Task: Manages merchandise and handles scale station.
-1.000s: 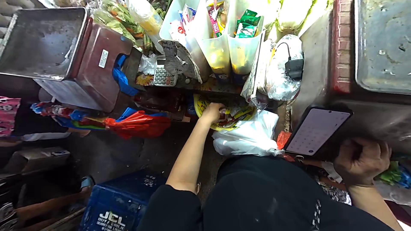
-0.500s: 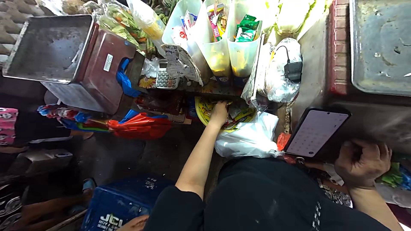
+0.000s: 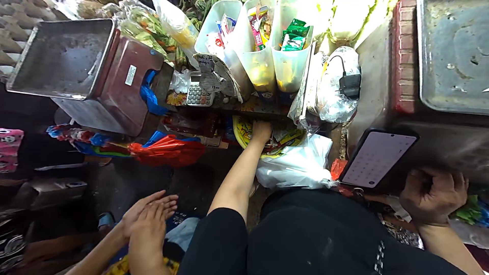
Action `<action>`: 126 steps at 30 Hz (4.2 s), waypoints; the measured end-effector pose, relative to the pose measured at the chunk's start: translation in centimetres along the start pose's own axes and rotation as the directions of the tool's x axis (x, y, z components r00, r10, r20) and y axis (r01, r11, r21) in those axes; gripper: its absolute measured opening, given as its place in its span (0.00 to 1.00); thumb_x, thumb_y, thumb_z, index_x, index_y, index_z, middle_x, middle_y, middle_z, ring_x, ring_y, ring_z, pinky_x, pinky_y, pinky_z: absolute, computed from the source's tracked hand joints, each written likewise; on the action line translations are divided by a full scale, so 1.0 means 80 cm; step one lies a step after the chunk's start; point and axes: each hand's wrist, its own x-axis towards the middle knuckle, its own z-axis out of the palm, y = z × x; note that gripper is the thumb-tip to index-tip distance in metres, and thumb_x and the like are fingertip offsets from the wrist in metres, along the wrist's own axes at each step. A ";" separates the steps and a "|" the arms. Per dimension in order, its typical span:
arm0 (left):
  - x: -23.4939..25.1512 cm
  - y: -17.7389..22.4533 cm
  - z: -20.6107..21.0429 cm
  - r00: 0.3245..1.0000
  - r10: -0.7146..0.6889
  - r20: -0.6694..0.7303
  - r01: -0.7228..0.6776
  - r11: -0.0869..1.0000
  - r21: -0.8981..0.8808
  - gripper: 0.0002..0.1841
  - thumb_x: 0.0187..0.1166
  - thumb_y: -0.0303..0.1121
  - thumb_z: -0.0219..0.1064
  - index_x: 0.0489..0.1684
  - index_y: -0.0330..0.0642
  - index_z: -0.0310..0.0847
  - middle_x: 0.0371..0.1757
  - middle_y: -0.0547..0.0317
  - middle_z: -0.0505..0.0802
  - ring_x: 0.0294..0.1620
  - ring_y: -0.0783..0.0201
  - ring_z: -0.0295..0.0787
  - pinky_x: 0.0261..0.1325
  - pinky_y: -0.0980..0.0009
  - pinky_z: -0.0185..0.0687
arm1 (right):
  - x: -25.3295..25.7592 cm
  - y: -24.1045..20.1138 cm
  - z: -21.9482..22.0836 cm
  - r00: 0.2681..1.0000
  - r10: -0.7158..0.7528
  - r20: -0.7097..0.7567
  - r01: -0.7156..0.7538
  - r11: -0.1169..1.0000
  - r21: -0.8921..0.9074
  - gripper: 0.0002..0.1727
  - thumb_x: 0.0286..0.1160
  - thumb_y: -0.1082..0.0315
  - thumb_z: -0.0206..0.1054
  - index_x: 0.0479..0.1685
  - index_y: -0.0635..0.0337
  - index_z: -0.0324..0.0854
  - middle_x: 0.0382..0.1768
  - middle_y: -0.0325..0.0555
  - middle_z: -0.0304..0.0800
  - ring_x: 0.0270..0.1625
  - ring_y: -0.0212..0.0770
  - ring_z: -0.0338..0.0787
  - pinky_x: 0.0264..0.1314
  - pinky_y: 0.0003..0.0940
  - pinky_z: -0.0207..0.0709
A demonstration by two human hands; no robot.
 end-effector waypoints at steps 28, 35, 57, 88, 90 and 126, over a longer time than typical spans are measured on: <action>0.012 -0.067 -0.012 0.999 -0.018 0.030 0.016 0.999 0.042 0.18 0.84 0.38 0.63 0.60 0.33 0.86 0.65 0.33 0.89 0.72 0.33 0.81 0.72 0.31 0.71 | -0.003 0.002 0.000 1.000 0.012 -0.004 -0.013 0.999 -0.032 0.19 0.84 0.58 0.55 0.35 0.65 0.82 0.32 0.63 0.85 0.45 0.59 0.85 0.59 0.46 0.72; -0.010 -0.058 -0.002 0.998 0.034 -0.062 -0.039 0.995 -0.090 0.17 0.81 0.27 0.63 0.65 0.29 0.82 0.66 0.27 0.86 0.72 0.29 0.79 0.74 0.32 0.71 | 0.000 -0.001 -0.001 1.000 0.002 -0.004 -0.003 0.999 -0.041 0.19 0.84 0.58 0.54 0.35 0.66 0.81 0.34 0.64 0.85 0.46 0.59 0.85 0.58 0.46 0.72; -0.083 0.044 0.001 0.937 -0.120 0.328 0.326 0.640 -0.696 0.27 0.88 0.41 0.61 0.78 0.31 0.68 0.67 0.34 0.86 0.69 0.47 0.85 0.74 0.51 0.78 | 0.000 -0.002 0.002 1.000 0.018 -0.023 -0.019 0.997 -0.070 0.18 0.83 0.59 0.57 0.34 0.65 0.83 0.32 0.62 0.85 0.43 0.59 0.85 0.56 0.47 0.73; -0.062 0.082 -0.035 0.911 0.129 0.391 -0.123 0.992 -0.041 0.37 0.75 0.33 0.72 0.84 0.29 0.63 0.84 0.28 0.69 0.87 0.31 0.59 0.82 0.28 0.53 | -0.002 -0.003 0.002 0.999 0.031 -0.023 -0.032 0.996 -0.077 0.18 0.82 0.59 0.57 0.34 0.64 0.83 0.32 0.62 0.86 0.43 0.58 0.86 0.57 0.46 0.73; -0.069 0.084 -0.068 0.825 0.208 0.526 -0.169 0.978 -0.122 0.30 0.77 0.33 0.71 0.77 0.28 0.72 0.78 0.29 0.77 0.84 0.32 0.65 0.80 0.25 0.51 | -0.001 -0.004 0.002 0.999 0.029 -0.022 -0.031 0.997 -0.073 0.18 0.83 0.59 0.57 0.34 0.65 0.83 0.32 0.62 0.85 0.43 0.58 0.86 0.57 0.46 0.73; 0.019 0.046 -0.018 0.918 0.168 0.360 -0.118 0.980 -0.157 0.29 0.93 0.51 0.47 0.63 0.34 0.84 0.63 0.32 0.89 0.70 0.35 0.83 0.71 0.32 0.72 | -0.003 0.002 0.002 1.000 0.011 -0.021 -0.012 0.998 -0.056 0.19 0.82 0.54 0.60 0.35 0.63 0.83 0.33 0.61 0.86 0.44 0.56 0.86 0.56 0.44 0.73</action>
